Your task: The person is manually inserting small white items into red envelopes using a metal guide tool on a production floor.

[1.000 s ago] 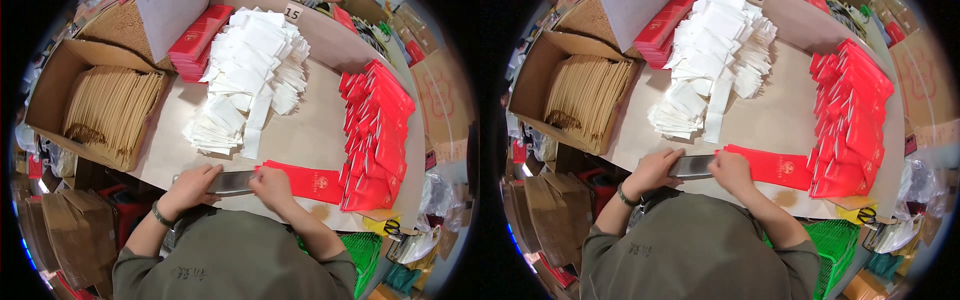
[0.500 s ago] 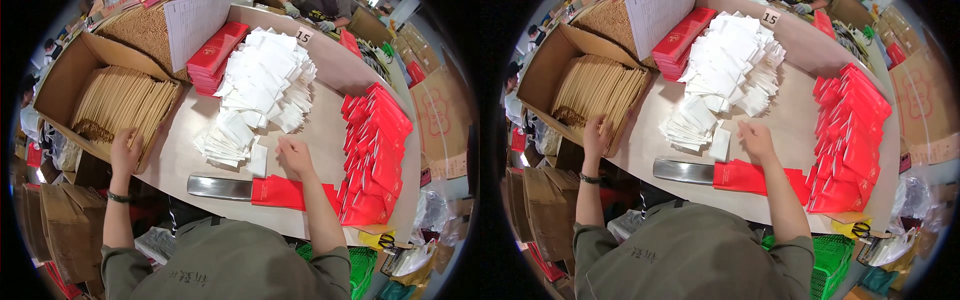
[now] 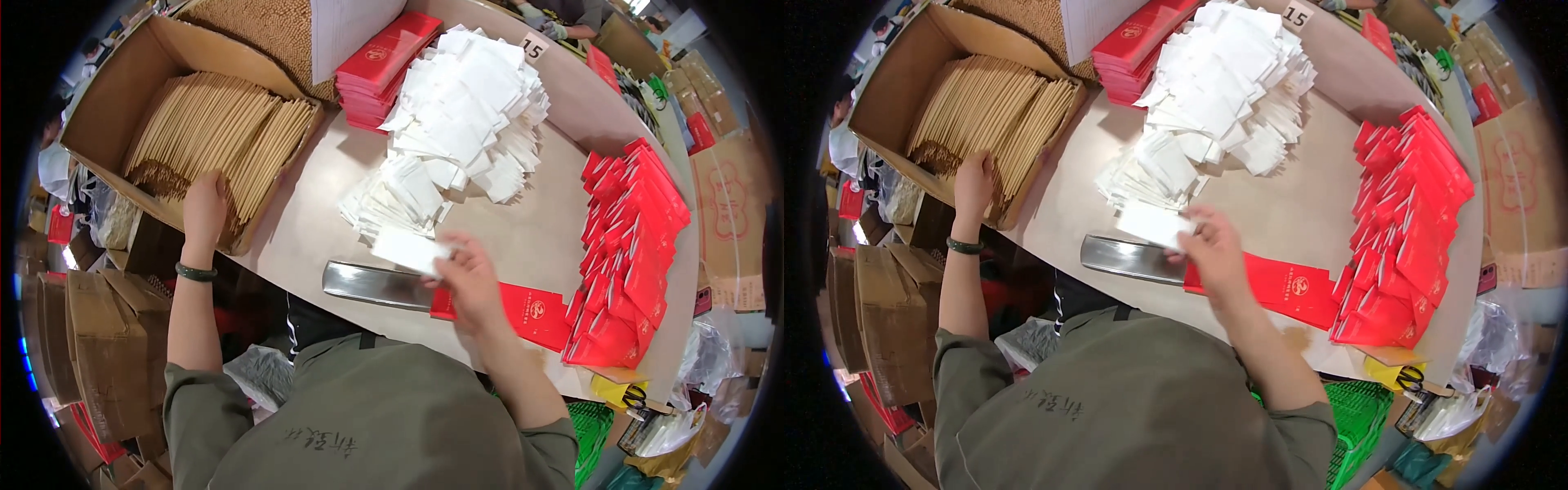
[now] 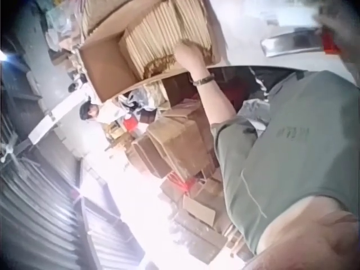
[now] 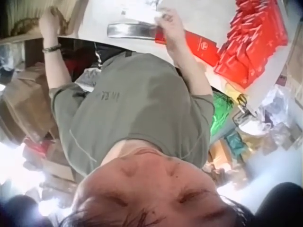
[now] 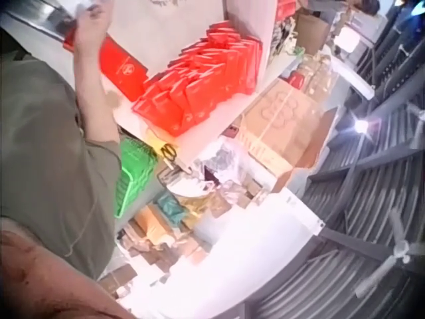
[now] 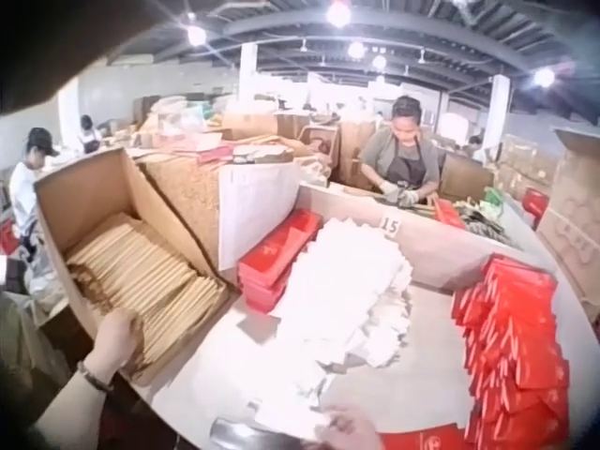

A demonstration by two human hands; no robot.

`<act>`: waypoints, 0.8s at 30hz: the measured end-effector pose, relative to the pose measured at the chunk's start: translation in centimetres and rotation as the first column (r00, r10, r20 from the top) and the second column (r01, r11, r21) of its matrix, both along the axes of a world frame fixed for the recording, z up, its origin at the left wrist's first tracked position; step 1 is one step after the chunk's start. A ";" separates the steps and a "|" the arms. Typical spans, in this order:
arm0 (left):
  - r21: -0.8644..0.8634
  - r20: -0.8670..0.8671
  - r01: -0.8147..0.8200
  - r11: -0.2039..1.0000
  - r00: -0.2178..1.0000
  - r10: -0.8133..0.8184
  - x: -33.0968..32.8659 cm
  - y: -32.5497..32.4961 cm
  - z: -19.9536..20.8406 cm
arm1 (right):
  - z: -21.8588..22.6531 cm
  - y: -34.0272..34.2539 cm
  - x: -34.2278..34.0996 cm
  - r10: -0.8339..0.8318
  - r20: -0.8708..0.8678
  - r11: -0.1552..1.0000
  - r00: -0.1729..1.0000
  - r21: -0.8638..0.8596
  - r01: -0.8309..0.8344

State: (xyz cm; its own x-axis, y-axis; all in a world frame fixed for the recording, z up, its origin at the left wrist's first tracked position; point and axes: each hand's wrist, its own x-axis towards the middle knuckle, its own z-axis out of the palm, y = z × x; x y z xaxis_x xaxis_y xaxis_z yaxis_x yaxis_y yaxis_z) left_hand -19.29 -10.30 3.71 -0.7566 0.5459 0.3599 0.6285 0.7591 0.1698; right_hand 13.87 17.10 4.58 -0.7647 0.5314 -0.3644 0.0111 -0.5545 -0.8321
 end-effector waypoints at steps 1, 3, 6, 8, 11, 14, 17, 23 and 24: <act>0.084 -0.125 0.001 0.996 0.992 0.010 -0.1 -0.1 -0.4 | -1.7 -0.8 0.7 0.112 0.118 0.980 0.987 0.154 -0.129; 0.159 -0.246 0.016 0.987 0.969 0.024 0.4 -0.1 -0.8 | -3.4 -2.5 1.3 0.079 0.325 0.643 0.942 0.706 -0.297; 0.701 0.485 -0.332 0.632 0.871 -0.081 6.6 0.7 -0.9 | -4.3 -2.3 2.2 0.036 0.387 -0.187 0.921 0.908 -0.374; 0.713 0.574 -0.227 0.664 0.733 -0.365 11.3 1.0 -2.0 | -3.7 -2.6 2.7 0.036 0.416 -0.121 0.909 0.905 -0.409; 0.573 0.751 -0.071 0.816 0.443 -0.489 15.1 1.0 -1.6 | -2.1 -1.5 4.0 0.002 0.257 -0.094 0.967 0.962 -0.255; 0.427 0.749 0.202 0.881 0.467 -0.470 14.2 1.3 -0.5 | -2.0 0.6 5.9 0.136 0.286 0.040 0.948 0.955 -0.294; 0.172 0.811 0.164 0.971 0.537 -0.234 12.7 1.9 0.1 | -2.8 1.6 6.2 0.179 0.369 -0.092 0.912 0.929 -0.358; 0.402 0.611 0.412 0.818 0.544 -0.575 20.9 11.0 -2.3 | -2.8 0.0 4.4 0.235 0.372 -0.072 0.898 0.928 -0.365; 0.414 0.574 0.409 0.813 0.575 -0.582 21.5 11.5 -2.6 | -2.8 0.0 4.4 0.233 0.370 -0.075 0.899 0.929 -0.362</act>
State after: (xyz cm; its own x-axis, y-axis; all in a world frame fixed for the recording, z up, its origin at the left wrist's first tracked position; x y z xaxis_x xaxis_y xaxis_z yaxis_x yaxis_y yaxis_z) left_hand 2.20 1.19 1.06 -0.4666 0.8833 0.0459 0.5522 0.2505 0.7952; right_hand 18.29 17.08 1.74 -0.9694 0.1347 0.2050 0.0072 0.8511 -0.5250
